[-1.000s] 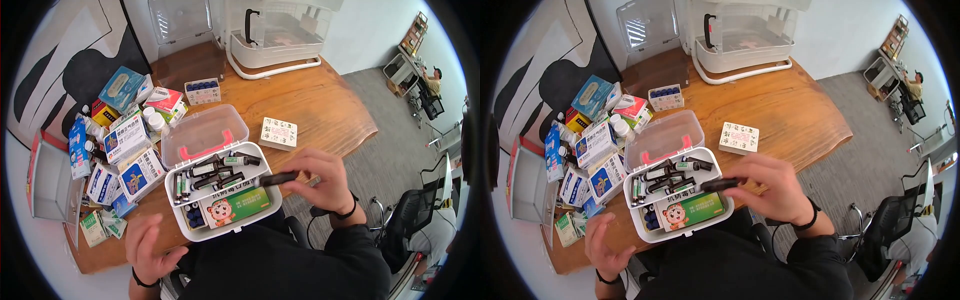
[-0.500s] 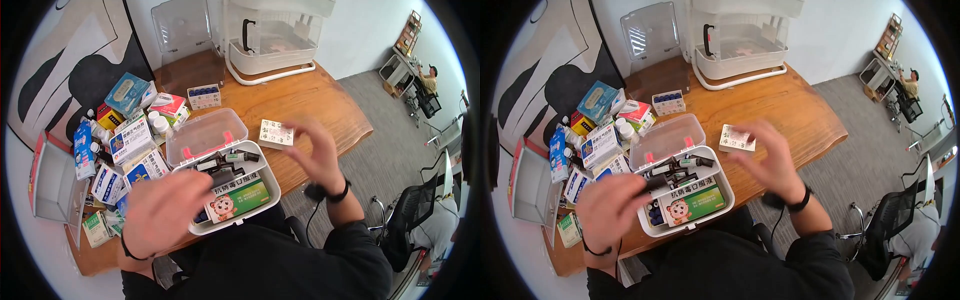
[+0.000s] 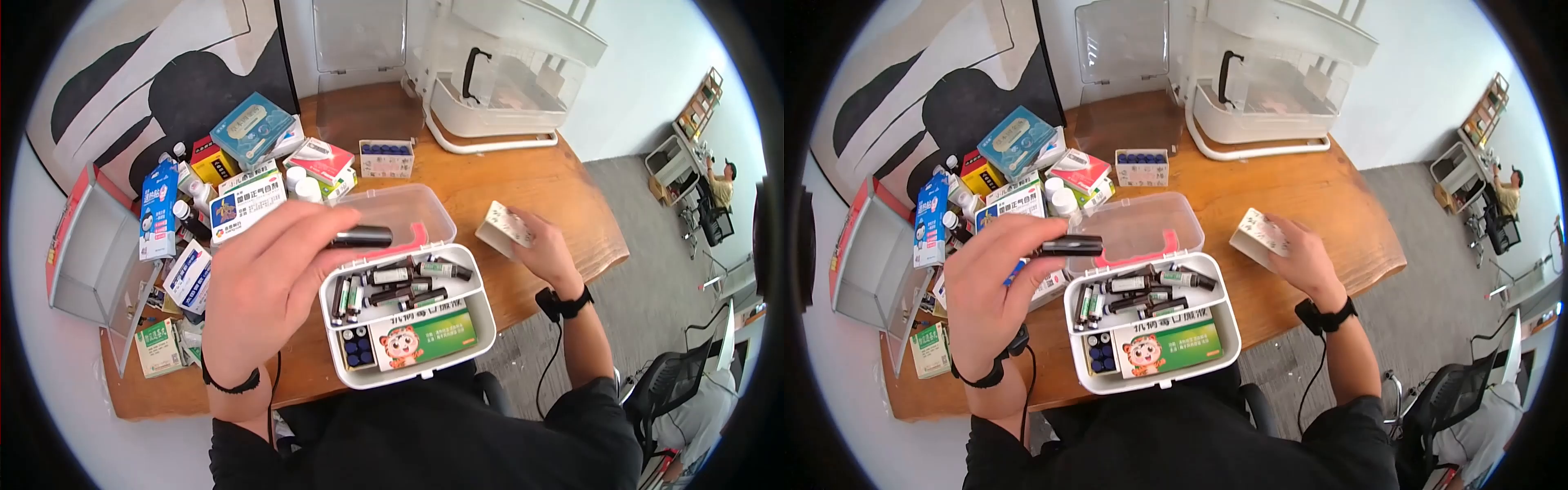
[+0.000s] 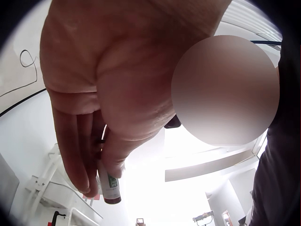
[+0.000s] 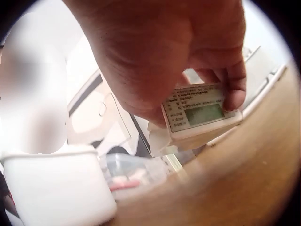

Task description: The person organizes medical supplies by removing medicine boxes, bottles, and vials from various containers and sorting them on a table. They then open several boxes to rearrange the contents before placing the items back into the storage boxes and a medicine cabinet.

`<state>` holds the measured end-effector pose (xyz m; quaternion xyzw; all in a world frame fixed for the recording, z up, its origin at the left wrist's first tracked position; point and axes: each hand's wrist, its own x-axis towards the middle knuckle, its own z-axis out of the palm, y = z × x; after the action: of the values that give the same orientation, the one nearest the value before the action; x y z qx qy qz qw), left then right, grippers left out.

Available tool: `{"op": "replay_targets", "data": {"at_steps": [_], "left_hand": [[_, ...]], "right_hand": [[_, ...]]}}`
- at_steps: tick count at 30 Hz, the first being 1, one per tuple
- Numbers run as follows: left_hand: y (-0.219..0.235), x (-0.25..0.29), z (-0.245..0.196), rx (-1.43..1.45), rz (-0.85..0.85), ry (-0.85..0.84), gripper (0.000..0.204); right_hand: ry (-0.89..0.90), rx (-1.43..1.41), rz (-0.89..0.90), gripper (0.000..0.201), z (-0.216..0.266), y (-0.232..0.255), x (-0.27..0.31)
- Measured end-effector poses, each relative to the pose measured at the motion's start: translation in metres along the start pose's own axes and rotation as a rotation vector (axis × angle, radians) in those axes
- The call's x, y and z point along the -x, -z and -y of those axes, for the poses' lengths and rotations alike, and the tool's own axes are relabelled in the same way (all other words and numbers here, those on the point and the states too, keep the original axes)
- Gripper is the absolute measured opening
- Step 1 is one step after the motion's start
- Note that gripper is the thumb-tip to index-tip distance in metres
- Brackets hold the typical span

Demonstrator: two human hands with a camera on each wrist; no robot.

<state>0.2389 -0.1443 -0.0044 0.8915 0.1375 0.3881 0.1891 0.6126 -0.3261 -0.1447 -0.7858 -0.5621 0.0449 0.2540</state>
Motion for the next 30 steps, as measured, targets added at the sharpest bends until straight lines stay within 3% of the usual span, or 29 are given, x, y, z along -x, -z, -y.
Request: {"op": "replay_targets", "data": {"at_steps": [2,4,6,10,12,13,16,18,21,22,24,30], "left_hand": [[-0.002,-0.001,0.001,-0.025,-0.007,-0.021,0.032],[-0.005,-0.001,0.001,-0.055,-0.006,-0.015,0.034],[-0.009,-0.001,0.002,-0.067,-0.007,-0.054,0.033],[-0.016,-0.005,0.002,-0.009,-0.111,-0.191,0.036],[-0.014,-0.007,0.002,-0.095,-0.110,-0.231,0.037],[-0.016,-0.004,0.008,-0.162,-0.090,-0.227,0.036],[-0.021,-0.006,0.017,-0.320,-0.072,-0.207,0.035],[-0.018,-0.006,0.018,-0.307,-0.033,-0.142,0.034],[-0.019,-0.009,0.019,-0.294,-0.039,-0.125,0.033],[-0.020,-0.010,0.021,-0.299,-0.036,-0.125,0.033],[-0.021,-0.012,0.026,-0.276,-0.072,-0.045,0.034],[-0.022,-0.013,0.034,-0.275,0.008,-0.021,0.038]], "right_hand": [[-0.113,-0.283,-0.149,0.058,0.008,0.016,-0.006],[-0.128,-0.414,-0.154,0.058,0.037,0.034,-0.017],[-0.002,-0.577,-0.085,0.057,0.073,0.044,-0.032],[0.209,-0.433,0.101,0.054,0.144,0.060,-0.064],[0.354,-0.370,0.150,0.055,0.162,0.056,-0.079],[0.343,-0.378,0.193,0.055,0.173,0.059,-0.084],[0.438,-0.488,0.151,0.045,0.180,0.049,-0.098],[0.416,-0.513,0.184,0.051,0.175,0.046,-0.106],[0.458,-0.698,0.314,0.082,0.159,0.035,-0.115],[0.461,-0.703,0.313,0.082,0.159,0.035,-0.117],[0.744,-0.644,0.225,0.085,0.164,0.038,-0.119],[0.655,-0.483,0.077,0.068,0.158,0.016,-0.121]]}}
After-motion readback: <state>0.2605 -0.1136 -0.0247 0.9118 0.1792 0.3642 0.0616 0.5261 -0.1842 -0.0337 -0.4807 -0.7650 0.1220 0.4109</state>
